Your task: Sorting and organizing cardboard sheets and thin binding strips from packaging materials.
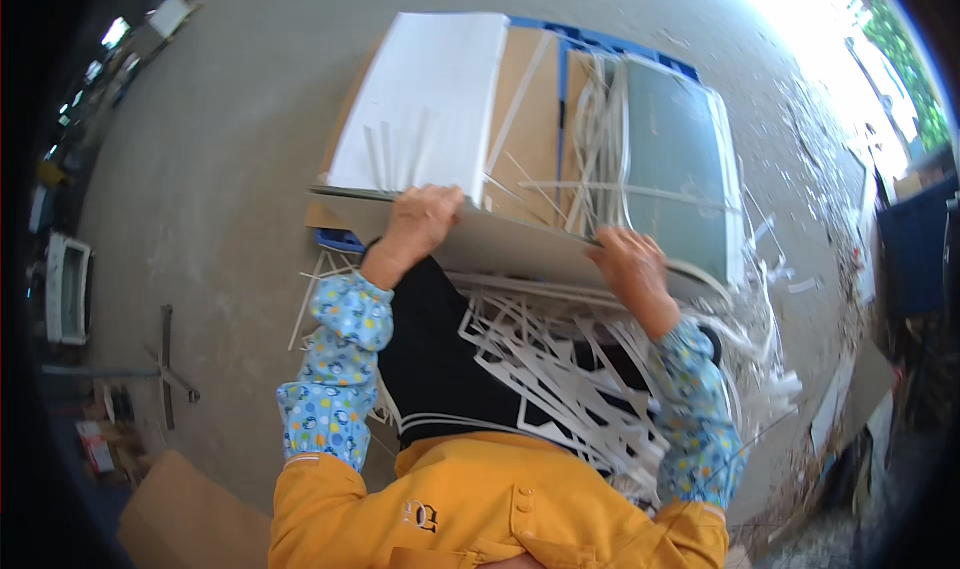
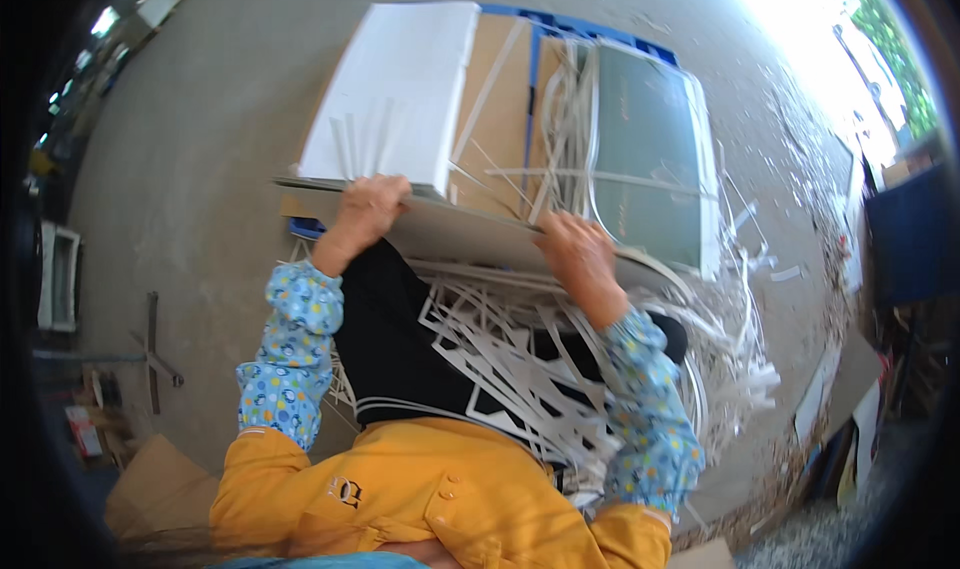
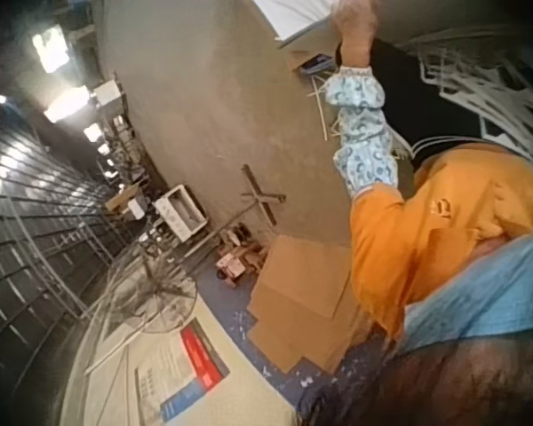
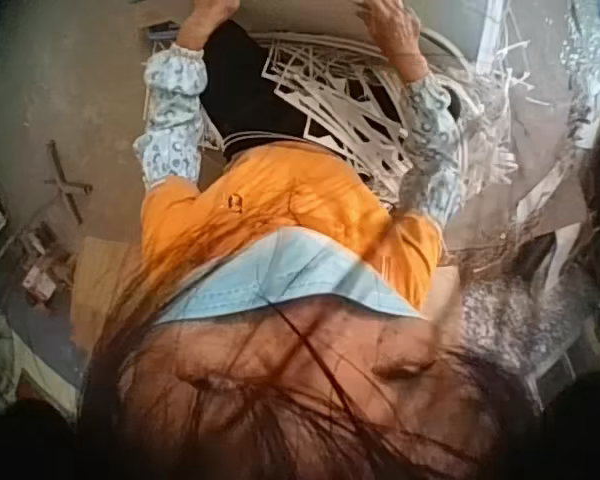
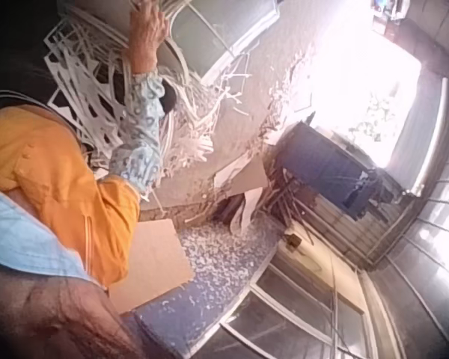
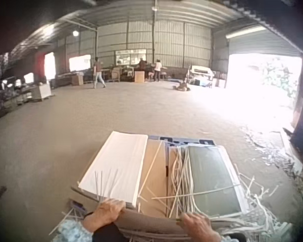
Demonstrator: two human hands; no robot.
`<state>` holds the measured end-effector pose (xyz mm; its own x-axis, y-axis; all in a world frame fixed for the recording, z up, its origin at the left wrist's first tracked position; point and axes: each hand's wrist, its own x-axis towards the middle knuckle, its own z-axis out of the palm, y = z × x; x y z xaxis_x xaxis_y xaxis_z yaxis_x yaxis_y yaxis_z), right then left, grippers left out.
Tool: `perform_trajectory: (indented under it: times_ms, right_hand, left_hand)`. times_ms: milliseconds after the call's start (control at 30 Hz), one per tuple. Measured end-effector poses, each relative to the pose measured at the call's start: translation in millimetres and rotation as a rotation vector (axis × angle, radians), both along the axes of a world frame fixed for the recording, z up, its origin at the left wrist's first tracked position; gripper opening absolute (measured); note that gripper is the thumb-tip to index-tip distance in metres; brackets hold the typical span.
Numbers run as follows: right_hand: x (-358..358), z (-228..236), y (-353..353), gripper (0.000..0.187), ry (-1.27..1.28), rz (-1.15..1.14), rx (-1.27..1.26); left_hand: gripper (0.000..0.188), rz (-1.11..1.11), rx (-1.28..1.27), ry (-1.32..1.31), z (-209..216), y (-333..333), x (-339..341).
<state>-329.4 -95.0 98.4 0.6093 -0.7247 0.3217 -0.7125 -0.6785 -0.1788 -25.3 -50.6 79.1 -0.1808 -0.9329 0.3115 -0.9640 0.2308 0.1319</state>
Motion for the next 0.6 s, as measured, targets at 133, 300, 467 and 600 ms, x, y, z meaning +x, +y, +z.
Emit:
perform_trajectory:
  times_ms: [133, 300, 467, 600]
  right_hand:
    - [-66, 27, 2, 0.027, 0.115, -0.107, 0.038]
    - [-147, 31, 5, 0.027, 0.226, -0.234, -0.069]
    - [-253, -1, 2, 0.026, 0.033, -0.447, -0.024]
    - [-325, 2, 11, 0.023, -0.507, -0.935, 0.148]
  left_hand:
    - [0.009, -0.098, -0.039, 0.055, -21, 3, 9]
    - [0.013, -0.082, -0.049, 0.082, -44, 19, 22]
    - [0.013, -0.122, -0.034, 0.195, -31, 14, 17]
    - [0.011, -0.129, -0.064, 0.145, -2, 6, 29]
